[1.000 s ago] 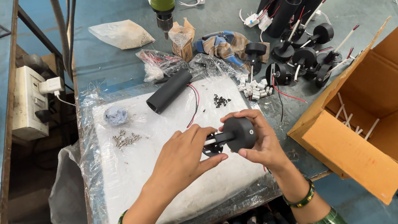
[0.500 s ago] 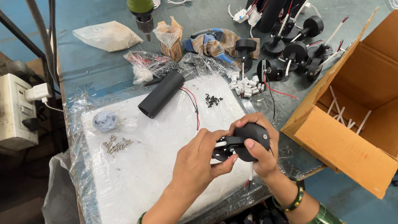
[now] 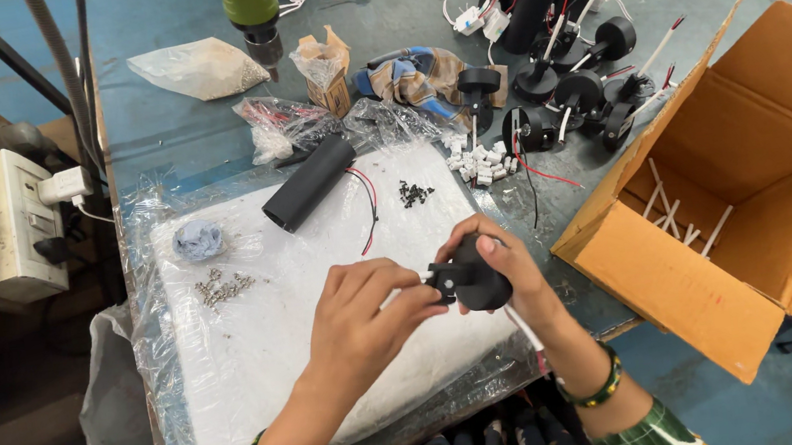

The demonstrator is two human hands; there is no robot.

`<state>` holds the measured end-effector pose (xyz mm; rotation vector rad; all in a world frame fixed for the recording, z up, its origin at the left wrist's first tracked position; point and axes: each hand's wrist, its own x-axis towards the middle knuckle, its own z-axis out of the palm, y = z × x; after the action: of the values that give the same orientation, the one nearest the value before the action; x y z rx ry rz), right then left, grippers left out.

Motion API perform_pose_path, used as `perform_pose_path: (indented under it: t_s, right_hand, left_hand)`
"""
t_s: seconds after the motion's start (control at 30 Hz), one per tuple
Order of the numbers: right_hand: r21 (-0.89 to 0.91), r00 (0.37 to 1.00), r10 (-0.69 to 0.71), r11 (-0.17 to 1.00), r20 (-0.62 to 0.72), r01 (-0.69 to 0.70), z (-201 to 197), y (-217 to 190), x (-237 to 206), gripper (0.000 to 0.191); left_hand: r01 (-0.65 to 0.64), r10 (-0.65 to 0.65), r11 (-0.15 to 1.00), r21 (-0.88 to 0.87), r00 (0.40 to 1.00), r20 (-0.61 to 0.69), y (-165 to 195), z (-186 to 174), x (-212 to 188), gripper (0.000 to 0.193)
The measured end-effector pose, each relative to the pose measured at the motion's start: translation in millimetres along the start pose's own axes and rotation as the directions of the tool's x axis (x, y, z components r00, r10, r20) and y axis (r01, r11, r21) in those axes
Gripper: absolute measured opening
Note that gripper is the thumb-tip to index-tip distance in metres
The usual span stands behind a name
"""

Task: The person assembles a small electronic device by inserting a white plastic rod into a black circular component, connecting wires to a white connector, and inserting the assembly into a black cylindrical housing. The person handles multiple similar components and parts on a workbench.

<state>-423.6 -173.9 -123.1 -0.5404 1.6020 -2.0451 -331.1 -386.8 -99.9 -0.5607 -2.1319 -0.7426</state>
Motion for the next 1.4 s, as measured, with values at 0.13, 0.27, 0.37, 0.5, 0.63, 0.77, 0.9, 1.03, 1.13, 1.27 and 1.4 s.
perform_pose_path:
  t_s: [0.13, 0.27, 0.37, 0.5, 0.63, 0.77, 0.9, 1.03, 1.13, 1.27, 1.4]
  right_hand:
    - [-0.026, 0.990, 0.120, 0.993, 0.080, -0.118, -5.2, -7.6, -3.1, 0.081]
    - [-0.100, 0.988, 0.091, 0.992, 0.124, -0.079, -4.5, -11.1, -12.5, 0.096]
    - [-0.095, 0.985, 0.148, 0.986, 0.087, -0.140, -1.4, -13.3, -15.3, 0.094]
    - [-0.083, 0.980, 0.164, 0.984, 0.109, -0.156, 1.6, -16.7, -13.5, 0.082]
    - [-0.109, 0.975, 0.151, 0.985, 0.160, -0.135, -8.8, -15.8, -21.5, 0.068]
    - [-0.272, 0.978, 0.071, 0.962, 0.196, -0.015, -26.0, 3.3, -29.8, 0.053]
    - [-0.697, 0.982, -0.168, 0.694, 0.084, 0.178, -38.8, 26.6, -39.6, 0.045]
    - [-0.967, 0.972, -0.233, 0.250, -0.019, 0.041, -49.0, 32.2, -45.4, 0.057]
    - [-0.987, 0.970, -0.242, 0.158, 0.000, 0.039, -56.7, 22.3, -48.0, 0.066]
    - [-0.981, 0.927, -0.347, 0.075, 0.140, 0.176, -51.9, 8.1, -46.0, 0.070]
    - [-0.939, 0.864, -0.425, 0.085, 0.268, 0.333, -18.4, 10.3, -20.5, 0.061]
  left_hand:
    - [0.228, -0.211, 0.960, -0.164, 0.971, 0.114, -4.8, 2.7, -7.1, 0.018]
    - [0.504, -0.460, 0.779, -0.373, 0.863, 0.206, 0.9, 4.8, -12.1, 0.011]
    - [0.563, -0.504, 0.715, -0.414, 0.826, 0.252, 3.4, 2.1, -10.9, 0.014]
    - [0.564, -0.498, 0.736, -0.374, 0.826, 0.263, 4.9, 0.3, -11.3, 0.013]
    - [0.443, -0.378, 0.825, -0.352, 0.894, 0.239, -2.7, 1.1, -15.1, 0.013]
    - [0.446, -0.383, 0.819, -0.361, 0.893, 0.236, -61.7, -10.4, 9.5, 0.017]
    - [0.563, -0.559, 0.826, 0.037, 0.807, 0.191, -144.9, 3.0, 69.3, 0.053]
    - [0.424, -0.653, 0.747, 0.512, 0.613, 0.445, -165.1, 58.6, 97.2, 0.110]
    - [0.386, -0.687, 0.694, 0.607, 0.606, 0.400, -161.6, 78.3, 88.2, 0.079]
    - [0.451, -0.660, 0.729, 0.516, 0.664, 0.351, -165.3, 65.6, 77.3, 0.055]
    - [0.482, -0.522, 0.849, 0.219, 0.829, 0.198, -157.2, 33.2, 60.4, 0.039]
